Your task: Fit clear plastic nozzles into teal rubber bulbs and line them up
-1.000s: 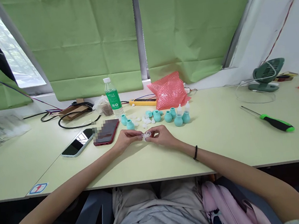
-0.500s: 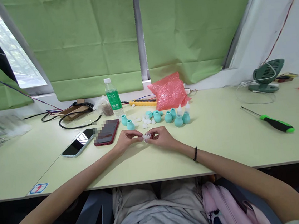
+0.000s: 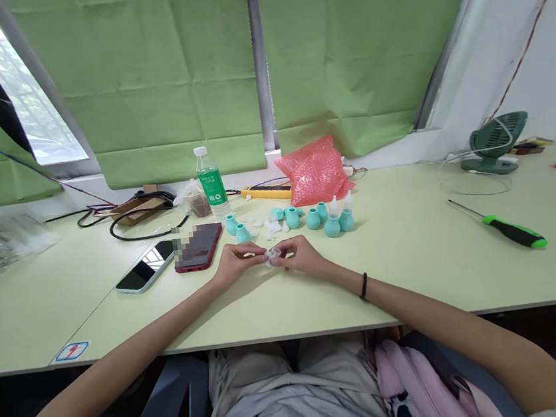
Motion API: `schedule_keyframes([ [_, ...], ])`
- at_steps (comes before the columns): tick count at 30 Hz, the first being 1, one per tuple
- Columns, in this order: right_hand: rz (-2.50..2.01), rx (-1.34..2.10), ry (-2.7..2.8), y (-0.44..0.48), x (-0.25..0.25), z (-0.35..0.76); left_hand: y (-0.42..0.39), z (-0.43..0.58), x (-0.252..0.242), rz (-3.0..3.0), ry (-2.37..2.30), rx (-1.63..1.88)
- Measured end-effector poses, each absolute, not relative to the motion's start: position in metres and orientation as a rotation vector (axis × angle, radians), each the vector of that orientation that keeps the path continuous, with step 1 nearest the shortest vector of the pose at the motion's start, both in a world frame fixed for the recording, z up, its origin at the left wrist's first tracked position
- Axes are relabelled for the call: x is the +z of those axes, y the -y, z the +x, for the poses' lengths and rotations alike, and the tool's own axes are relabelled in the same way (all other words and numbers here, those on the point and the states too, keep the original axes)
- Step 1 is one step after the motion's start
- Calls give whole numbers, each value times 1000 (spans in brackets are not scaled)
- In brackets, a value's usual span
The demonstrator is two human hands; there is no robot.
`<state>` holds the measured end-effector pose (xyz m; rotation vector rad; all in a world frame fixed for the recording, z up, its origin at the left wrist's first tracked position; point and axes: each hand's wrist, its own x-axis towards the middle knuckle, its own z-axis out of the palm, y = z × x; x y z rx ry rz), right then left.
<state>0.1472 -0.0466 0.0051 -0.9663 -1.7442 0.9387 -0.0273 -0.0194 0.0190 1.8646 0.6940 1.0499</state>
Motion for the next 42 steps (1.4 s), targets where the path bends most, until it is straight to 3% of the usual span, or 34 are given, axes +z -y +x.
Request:
schedule_keyframes([
  [14,-990,1209,1578,50,13,147,31,-29,17,2530,-697,1244],
  [42,-953,1223,1551,46,8,148,31,-31,11,2673,-568,1101],
])
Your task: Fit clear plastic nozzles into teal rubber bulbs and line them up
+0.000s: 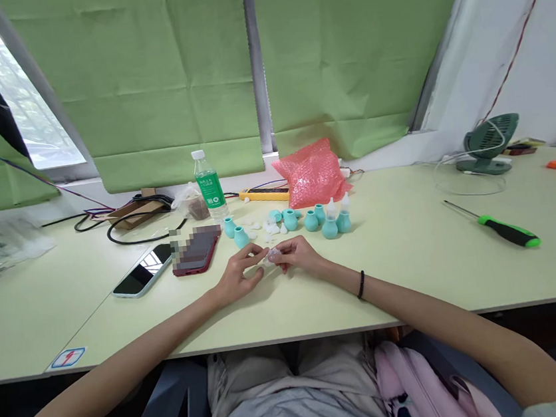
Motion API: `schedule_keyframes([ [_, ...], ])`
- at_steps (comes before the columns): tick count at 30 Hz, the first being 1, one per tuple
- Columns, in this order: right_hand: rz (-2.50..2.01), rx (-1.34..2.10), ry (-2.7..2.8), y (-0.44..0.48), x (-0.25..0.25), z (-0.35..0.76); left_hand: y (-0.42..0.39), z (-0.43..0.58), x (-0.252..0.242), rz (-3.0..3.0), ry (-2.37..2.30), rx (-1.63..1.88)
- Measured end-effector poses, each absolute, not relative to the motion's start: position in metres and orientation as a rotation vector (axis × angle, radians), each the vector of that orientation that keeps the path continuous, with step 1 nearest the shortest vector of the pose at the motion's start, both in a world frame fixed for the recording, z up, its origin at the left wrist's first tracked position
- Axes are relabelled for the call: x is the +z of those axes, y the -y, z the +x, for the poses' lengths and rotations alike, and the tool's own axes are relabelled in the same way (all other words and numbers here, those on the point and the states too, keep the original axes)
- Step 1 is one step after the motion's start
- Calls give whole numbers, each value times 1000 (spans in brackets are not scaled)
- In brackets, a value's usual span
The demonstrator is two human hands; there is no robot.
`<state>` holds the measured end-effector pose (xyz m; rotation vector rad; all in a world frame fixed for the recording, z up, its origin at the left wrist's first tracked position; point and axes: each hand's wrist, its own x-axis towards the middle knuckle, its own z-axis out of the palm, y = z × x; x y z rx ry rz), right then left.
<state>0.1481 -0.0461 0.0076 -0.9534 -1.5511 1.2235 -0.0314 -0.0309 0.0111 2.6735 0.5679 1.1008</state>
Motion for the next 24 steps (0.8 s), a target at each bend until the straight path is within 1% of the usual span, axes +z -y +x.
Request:
schedule_keyframes([
  [5,-955,1190,1626,43,3,148,34,-32,17,2638,-553,1038],
  [9,-879,1059,1719,47,7,143,36,-28,26,2328,-602,1129],
  [12,-860,862,1740,53,11,139,34,-26,25,2036,-674,1102],
  [17,-833,489,1856,60,11,139,25,-25,18,1765,-652,792],
  [20,-775,298,1932,59,10,140,25,-25,19,1725,-588,665],
  [24,-752,79,1956,57,9,141,29,-26,23,1824,-558,694],
])
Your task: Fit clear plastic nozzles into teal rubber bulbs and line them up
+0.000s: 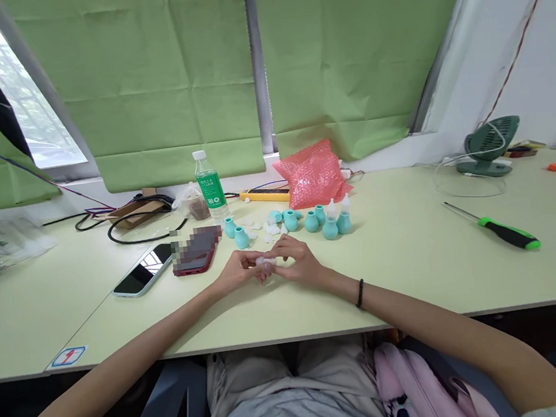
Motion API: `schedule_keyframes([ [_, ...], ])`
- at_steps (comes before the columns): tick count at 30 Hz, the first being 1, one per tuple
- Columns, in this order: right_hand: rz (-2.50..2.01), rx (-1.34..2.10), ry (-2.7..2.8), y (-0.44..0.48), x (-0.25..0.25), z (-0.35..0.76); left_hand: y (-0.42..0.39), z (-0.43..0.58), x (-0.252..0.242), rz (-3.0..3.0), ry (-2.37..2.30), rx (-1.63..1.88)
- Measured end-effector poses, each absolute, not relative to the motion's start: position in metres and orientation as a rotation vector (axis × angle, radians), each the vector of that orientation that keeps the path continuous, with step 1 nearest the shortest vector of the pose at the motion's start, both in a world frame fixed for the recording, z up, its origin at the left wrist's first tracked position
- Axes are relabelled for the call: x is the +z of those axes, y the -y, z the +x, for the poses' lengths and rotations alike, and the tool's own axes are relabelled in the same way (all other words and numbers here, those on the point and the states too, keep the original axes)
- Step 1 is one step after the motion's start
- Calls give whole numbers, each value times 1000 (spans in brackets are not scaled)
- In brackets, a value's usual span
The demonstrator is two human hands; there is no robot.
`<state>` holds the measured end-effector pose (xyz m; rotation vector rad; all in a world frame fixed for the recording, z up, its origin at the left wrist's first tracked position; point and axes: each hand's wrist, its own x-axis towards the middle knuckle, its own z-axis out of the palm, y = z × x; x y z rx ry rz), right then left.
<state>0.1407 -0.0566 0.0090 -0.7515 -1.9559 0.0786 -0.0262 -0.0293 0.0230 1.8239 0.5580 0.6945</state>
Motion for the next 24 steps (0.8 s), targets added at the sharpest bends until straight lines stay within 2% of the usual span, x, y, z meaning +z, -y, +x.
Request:
schedule_keyframes([
  [6,-722,32,2099,57,20,146,28,-26,21,1899,-556,729],
  [9,-856,-38,2130,46,35,159,23,-27,19,1818,-576,768],
  [16,-1684,-724,2090,-15,49,184,20,-27,18,1585,-566,762],
  [19,-1852,-763,2218,-26,44,185,19,-27,17,1551,-564,789],
  [24,-1737,-634,2216,-21,40,187,17,-27,17,1670,-623,852],
])
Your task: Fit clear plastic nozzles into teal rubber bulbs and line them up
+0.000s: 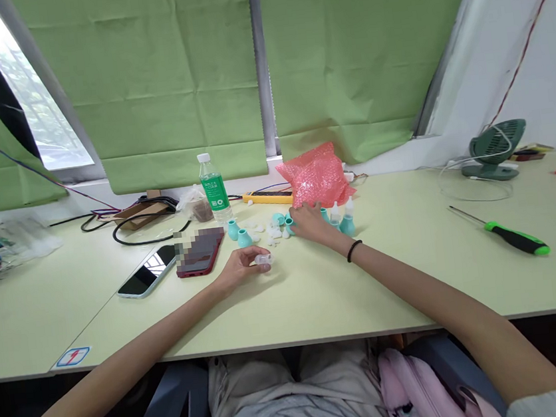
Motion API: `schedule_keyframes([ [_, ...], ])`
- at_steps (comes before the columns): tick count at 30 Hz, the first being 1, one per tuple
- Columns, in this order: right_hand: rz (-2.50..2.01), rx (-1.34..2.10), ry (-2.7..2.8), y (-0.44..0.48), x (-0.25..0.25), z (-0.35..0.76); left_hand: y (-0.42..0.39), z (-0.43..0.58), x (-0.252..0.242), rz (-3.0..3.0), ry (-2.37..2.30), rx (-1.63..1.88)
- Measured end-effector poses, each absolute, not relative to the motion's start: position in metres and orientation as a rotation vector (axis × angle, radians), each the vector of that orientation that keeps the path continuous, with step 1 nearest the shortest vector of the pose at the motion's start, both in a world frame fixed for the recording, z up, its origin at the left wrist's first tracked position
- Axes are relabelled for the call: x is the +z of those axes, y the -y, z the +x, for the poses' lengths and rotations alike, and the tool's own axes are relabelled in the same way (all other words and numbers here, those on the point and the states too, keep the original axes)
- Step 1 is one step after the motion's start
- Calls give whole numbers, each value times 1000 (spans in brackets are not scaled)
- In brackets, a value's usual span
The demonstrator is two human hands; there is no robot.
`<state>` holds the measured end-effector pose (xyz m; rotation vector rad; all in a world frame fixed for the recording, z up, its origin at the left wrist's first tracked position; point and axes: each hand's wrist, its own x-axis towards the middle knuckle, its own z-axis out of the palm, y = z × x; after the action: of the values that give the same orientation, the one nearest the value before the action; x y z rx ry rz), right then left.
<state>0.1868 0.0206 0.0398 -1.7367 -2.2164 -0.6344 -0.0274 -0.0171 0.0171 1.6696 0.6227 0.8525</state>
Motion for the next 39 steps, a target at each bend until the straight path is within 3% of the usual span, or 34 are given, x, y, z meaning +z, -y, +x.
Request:
schedule_keyframes([
  [6,-1571,-449,2052,-6,47,186,18,-28,22,1759,-676,919],
  [11,-1172,-138,1971,28,54,173,19,-28,24,1730,-625,960],
  [18,-990,256,1926,55,25,155,17,-29,23,1764,-713,1024],
  [24,-985,260,1960,54,20,153,19,-31,26,1741,-733,1121],
  [33,-958,304,1978,62,19,146,22,-29,28,1702,-558,942],
  [39,-929,248,1953,65,22,145,21,-30,27,1906,-707,979],
])
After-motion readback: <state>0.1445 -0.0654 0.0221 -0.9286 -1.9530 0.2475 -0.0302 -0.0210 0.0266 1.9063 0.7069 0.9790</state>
